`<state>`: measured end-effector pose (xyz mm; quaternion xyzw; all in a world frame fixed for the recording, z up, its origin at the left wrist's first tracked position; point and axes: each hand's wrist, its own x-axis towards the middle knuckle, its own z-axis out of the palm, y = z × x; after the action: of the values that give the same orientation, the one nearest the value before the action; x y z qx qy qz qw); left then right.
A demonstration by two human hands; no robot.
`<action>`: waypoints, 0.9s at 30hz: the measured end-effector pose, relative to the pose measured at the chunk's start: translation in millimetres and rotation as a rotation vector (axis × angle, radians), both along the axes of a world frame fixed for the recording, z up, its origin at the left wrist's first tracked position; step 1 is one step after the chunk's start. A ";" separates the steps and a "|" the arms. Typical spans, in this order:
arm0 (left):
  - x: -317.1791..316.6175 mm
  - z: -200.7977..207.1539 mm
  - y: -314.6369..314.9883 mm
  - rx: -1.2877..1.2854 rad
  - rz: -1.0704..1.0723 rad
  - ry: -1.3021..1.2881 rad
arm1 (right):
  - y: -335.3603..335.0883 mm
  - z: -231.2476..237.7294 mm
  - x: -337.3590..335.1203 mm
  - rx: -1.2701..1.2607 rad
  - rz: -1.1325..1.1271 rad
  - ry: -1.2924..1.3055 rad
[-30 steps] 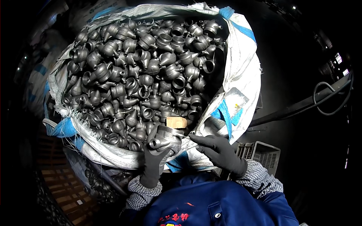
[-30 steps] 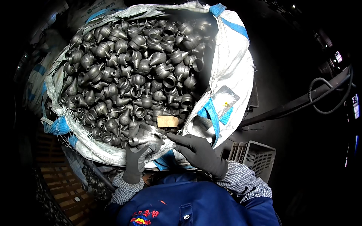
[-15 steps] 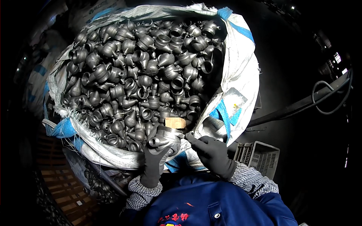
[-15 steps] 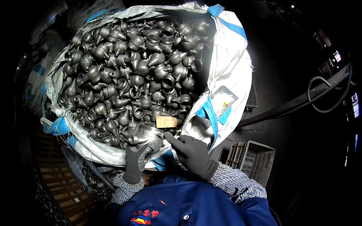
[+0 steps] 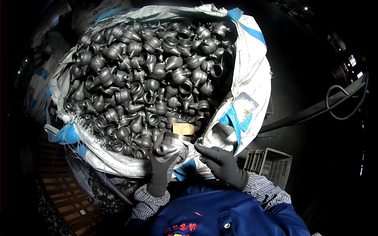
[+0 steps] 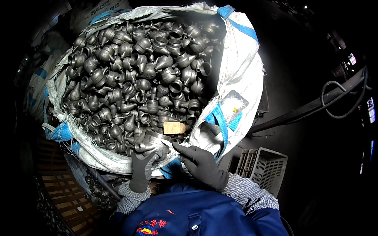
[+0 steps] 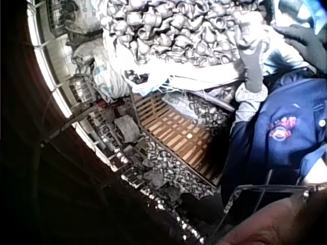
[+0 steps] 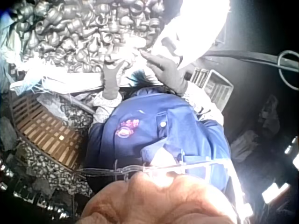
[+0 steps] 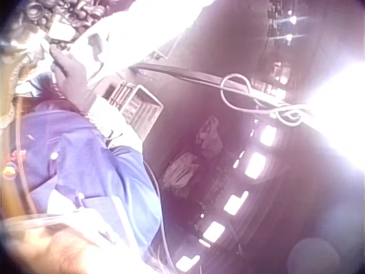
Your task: The person holds various metal pipe fittings from a large bag and uses a small tool to scrape or clean the edges and interior surfaces.
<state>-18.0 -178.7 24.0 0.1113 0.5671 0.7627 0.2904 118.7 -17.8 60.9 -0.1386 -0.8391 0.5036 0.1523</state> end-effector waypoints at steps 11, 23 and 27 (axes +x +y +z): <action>-3.5 -0.2 1.2 -0.028 0.011 0.119 | 0.8 8.8 -3.3 0.008 0.043 -0.124; -6.1 5.5 1.4 -0.056 -0.031 0.117 | 1.8 0.6 -7.7 0.014 0.060 -0.020; -9.2 1.6 -2.1 -0.062 -0.049 0.117 | 5.3 0.0 -7.7 -0.005 0.112 -0.064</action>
<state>-27.2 -180.8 25.5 0.1605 0.6034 0.7297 0.2787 111.0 -12.5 60.9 -0.1082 -0.8486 0.5087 0.0965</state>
